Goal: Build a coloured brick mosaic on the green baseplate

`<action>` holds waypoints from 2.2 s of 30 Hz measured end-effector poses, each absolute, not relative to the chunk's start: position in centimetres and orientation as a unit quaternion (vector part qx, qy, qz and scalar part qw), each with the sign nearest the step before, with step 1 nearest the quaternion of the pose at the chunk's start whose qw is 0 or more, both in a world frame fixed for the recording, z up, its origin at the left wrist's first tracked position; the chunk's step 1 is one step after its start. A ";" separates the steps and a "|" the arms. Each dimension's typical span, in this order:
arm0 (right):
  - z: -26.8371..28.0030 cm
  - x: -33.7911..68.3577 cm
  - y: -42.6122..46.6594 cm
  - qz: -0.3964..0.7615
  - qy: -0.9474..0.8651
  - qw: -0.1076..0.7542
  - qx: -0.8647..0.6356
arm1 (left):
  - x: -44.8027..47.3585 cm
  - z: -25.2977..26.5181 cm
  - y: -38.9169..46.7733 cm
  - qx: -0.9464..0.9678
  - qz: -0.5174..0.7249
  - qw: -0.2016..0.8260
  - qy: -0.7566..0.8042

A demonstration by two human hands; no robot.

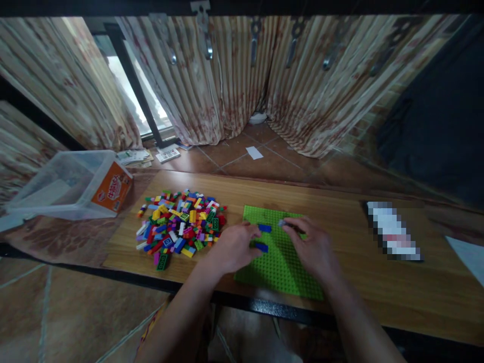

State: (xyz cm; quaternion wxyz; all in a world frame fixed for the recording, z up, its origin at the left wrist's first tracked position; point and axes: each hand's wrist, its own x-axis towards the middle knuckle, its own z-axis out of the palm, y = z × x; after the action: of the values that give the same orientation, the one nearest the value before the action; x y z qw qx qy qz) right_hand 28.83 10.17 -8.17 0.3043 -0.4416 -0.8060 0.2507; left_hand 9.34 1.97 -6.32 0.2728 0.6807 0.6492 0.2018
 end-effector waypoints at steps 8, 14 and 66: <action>-8.5 28.7 10.2 0.246 -0.806 0.303 -0.445 | 9.9 -6.3 0.5 0.743 0.099 0.174 0.638; -8.5 28.7 10.2 0.229 -0.814 0.306 -0.437 | 10.1 -6.0 -0.1 0.748 0.095 0.162 0.637; -9.6 28.3 10.0 0.204 -0.831 0.291 -0.429 | 2.5 -8.8 -12.1 0.293 0.319 0.113 0.894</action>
State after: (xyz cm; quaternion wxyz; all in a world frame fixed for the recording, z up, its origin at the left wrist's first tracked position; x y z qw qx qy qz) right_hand 28.30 9.95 -9.64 0.2912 -0.4288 -0.8306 0.2036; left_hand 2.54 -12.13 -8.80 0.1134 0.2934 0.8940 0.3191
